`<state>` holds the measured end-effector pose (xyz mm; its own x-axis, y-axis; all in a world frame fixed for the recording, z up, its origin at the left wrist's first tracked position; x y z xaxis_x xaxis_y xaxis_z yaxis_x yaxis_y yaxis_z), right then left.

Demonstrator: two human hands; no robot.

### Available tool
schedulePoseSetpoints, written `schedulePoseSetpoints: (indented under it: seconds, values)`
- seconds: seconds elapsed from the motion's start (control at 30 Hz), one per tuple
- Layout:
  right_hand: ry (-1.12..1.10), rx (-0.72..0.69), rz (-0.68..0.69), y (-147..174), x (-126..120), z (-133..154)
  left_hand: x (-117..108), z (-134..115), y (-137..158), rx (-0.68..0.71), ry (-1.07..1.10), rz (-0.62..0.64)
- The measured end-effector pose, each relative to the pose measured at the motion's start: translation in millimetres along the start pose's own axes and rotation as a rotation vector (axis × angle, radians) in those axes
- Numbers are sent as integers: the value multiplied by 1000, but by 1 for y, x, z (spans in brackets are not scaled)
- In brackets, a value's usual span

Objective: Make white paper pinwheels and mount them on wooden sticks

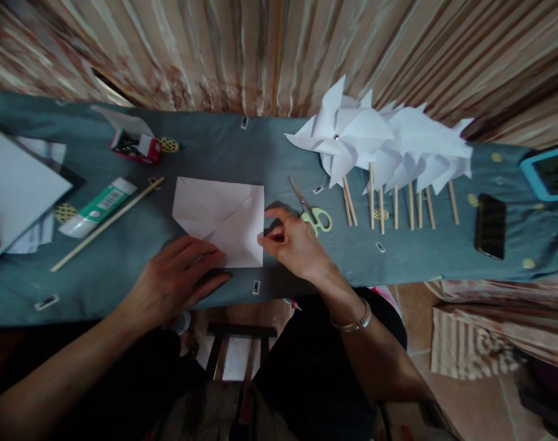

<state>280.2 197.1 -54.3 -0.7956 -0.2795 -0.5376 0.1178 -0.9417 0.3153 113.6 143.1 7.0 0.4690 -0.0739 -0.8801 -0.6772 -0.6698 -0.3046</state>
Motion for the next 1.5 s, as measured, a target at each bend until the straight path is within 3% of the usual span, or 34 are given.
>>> schedulePoseSetpoints:
  seconds: [0.4, 0.53, 0.63, 0.73, 1.0, 1.23, 1.5]
  values:
    - [183, -31, -22, 1, -7, 14, -1, -6, 0, 22, -17, -25]
    - [210, -108, -109, 3, -17, 22, 1, -1, 2, -3, 33, -36]
    - [128, -224, -161, 6, -20, 33, 0, 8, 3, -62, 91, -80]
    - [-23, -317, -83, 6, -7, 41, 0, 13, 4, -102, 149, -101]
    - [-165, -380, -5, 5, 17, 49, -2, 14, 7, -135, 186, -139]
    - [47, -432, -109, 7, 22, 61, -2, 23, 11, -217, 272, -187]
    - [330, -499, -158, 13, 27, 74, 2, 17, 11, -158, 295, -142]
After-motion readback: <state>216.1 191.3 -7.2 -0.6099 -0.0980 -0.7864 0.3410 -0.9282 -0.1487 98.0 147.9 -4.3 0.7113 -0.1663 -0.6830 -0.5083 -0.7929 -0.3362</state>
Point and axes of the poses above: each hand's wrist, its own y-axis away from the middle knuckle, its own x-axis out of the palm, z = x × y, the point moved 10 cm from there along -y, towards the middle knuckle, and after that the axes turned 3 degrees about y, right-handed, at the moved point
